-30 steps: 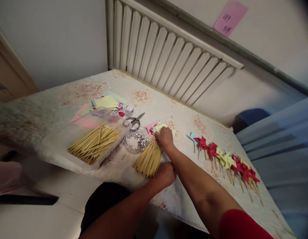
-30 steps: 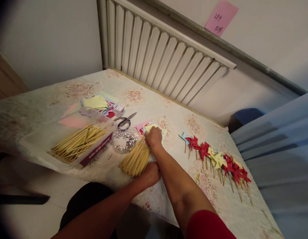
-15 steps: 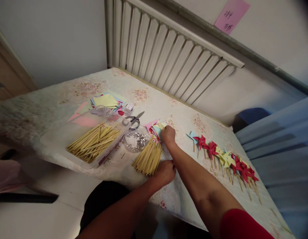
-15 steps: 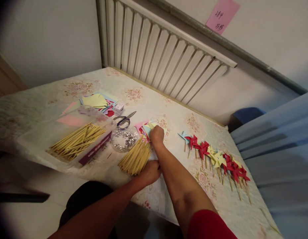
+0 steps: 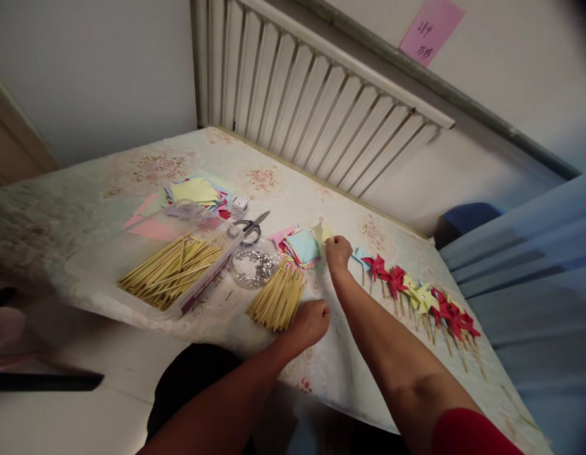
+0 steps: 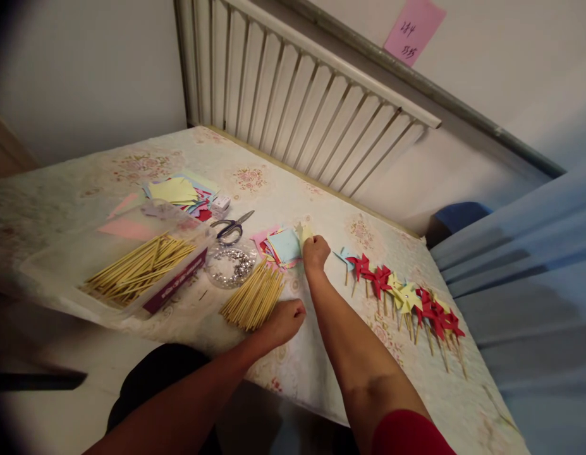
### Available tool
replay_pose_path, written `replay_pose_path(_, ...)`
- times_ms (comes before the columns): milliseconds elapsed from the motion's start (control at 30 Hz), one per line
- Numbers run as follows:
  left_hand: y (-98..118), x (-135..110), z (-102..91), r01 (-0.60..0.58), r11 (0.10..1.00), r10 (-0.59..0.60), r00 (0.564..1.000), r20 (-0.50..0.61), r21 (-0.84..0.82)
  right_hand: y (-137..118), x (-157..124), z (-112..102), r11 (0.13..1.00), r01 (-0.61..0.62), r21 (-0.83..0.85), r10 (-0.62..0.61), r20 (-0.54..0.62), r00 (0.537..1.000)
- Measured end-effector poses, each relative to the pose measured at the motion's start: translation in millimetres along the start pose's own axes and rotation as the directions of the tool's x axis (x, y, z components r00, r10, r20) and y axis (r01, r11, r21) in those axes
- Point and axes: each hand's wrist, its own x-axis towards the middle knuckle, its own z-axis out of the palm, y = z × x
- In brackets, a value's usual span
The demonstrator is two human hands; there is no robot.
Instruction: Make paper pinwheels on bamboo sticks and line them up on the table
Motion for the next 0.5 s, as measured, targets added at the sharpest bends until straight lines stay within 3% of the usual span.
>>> replay_pose_path(133,0,0,-0.2,0.074,0.983,-0.067,0.997,0.047,-0.168,11,1,-21,0.999,-0.023,0.024,0.025,-0.114,0.993)
replay_pose_path(300,7,1,-1.9,0.235,0.854,-0.175,0.97,0.168,-0.465,40,-3,-45,0.983,-0.018,0.183,0.062,-0.241,0.969)
replay_pose_path(400,12,2,-4.3,0.27,0.759,-0.195,0.962,0.189,-0.592,60,-11,-56,0.947,-0.003,0.322,0.086,-0.247,0.965)
replay_pose_path(500,16,4,-7.3,0.28,0.648,-0.221,0.959,0.177,-0.709,74,-28,-66,0.857,-0.042,0.514,0.145,-0.163,0.976)
